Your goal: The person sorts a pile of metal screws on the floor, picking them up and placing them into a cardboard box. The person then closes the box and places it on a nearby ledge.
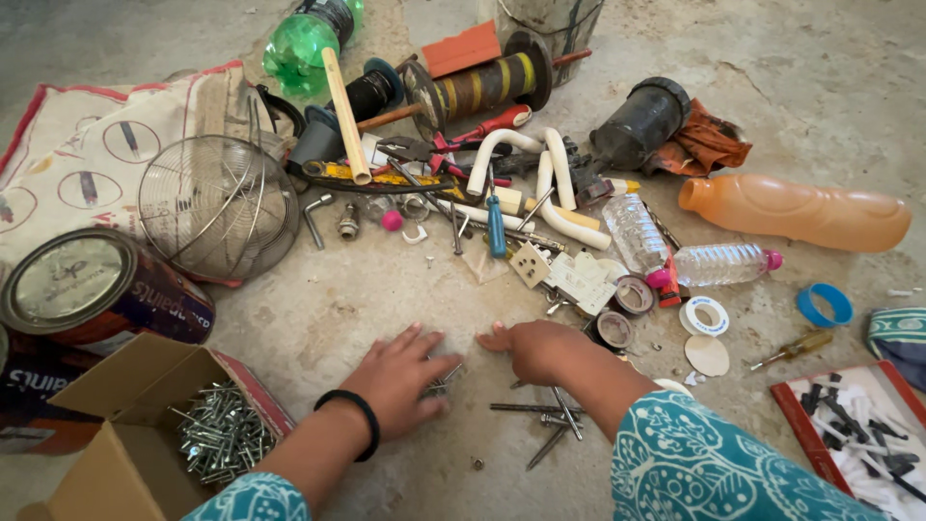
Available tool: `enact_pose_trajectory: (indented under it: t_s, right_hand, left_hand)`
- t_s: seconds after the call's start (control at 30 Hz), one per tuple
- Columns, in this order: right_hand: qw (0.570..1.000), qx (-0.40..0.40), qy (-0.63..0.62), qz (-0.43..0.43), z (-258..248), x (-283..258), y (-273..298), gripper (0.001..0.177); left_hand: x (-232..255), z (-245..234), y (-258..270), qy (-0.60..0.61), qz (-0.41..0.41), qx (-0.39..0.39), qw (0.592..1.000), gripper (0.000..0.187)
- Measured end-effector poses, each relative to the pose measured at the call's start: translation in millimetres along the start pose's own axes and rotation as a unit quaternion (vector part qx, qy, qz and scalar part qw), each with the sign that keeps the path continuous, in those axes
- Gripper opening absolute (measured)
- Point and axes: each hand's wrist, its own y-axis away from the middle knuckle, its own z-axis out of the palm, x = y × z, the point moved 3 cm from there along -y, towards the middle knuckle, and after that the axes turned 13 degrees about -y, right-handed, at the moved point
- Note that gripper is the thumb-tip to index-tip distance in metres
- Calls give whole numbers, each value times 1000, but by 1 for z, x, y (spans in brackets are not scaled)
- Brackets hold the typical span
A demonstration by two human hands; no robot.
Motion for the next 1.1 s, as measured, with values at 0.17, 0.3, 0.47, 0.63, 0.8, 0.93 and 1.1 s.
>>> enact_pose_trajectory:
  t_s: [0.17, 0.3, 0.47, 0.63, 0.8, 0.93, 1.1]
  right_hand:
    - [1000, 7, 1, 3, 0, -1, 3, 82]
    - [1000, 12, -4, 3, -1, -2, 4, 81]
    - [1000, 9, -3, 13, -1, -3, 5, 80]
    - [1000, 6, -7, 8, -1, -3, 6, 81]
    - [1000, 4, -2, 10, -2, -3, 5, 82]
    - [1000, 10, 0, 20, -3, -4, 9, 79]
    - [999, 26, 44, 6, -1, -14, 14, 80]
  left_hand:
    - [11, -4, 10, 9, -57, -145, 988, 64]
    - [15, -21, 18, 4, -102, -143, 984, 43]
    - [14, -24, 15, -14, -139, -189, 972, 29]
    - [4, -18, 16, -32, -160, -186, 969, 22]
    - [-15, -7, 19, -24, -185, -171, 967, 17]
    - [-36, -1, 22, 103, -300, -66, 946, 19]
    - [-55, -3, 31, 341, -459, -71, 818, 21]
